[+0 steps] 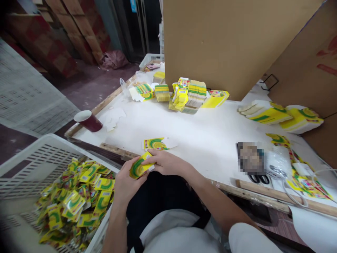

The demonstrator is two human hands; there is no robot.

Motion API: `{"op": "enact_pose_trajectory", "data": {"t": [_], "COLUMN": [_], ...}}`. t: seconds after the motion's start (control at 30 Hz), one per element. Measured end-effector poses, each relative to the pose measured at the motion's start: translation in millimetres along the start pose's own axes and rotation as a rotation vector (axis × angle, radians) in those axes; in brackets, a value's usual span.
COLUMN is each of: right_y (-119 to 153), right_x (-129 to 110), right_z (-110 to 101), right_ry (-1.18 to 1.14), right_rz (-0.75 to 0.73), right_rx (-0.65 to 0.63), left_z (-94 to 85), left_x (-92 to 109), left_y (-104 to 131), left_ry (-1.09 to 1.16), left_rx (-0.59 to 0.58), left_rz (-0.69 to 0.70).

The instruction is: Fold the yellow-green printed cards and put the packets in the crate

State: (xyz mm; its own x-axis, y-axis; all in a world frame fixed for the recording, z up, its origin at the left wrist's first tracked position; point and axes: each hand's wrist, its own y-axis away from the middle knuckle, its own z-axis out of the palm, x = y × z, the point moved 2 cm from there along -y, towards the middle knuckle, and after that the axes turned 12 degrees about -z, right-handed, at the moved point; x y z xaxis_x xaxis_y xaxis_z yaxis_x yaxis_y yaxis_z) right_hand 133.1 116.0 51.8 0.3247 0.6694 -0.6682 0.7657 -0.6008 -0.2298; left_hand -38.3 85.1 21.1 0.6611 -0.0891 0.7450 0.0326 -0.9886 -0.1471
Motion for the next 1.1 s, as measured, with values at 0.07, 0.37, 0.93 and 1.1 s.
{"op": "enact_pose_trajectory", "data": {"t": [0.07,0.37,0.93,1.1], "right_y": [-0.3,-5.7,4.0,4.4], "right_x": [3.4,12.4,13.1,12.6], "right_z": [-5.8,13.5,8.0,12.4], "right_ry": [-0.061,-0.228,-0.026,-0.136], "right_rz": [-0.006,-0.017,-0.046,-0.047], "right_rx": [-0.001,0.263,0.129,0.137], "left_z": [2.7,11.3,6.2,8.5], "left_x": [4.3,7.7,3.7,8.4], "left_y": [1.0,1.7,1.5,1.2], "left_ry": [-0.017,-0.069,-0.091,-0.106], "left_rx": [-0.002,0.124,0.102,0.114], "left_rz": [0.015,-0.049,-0.01,0.024]}}
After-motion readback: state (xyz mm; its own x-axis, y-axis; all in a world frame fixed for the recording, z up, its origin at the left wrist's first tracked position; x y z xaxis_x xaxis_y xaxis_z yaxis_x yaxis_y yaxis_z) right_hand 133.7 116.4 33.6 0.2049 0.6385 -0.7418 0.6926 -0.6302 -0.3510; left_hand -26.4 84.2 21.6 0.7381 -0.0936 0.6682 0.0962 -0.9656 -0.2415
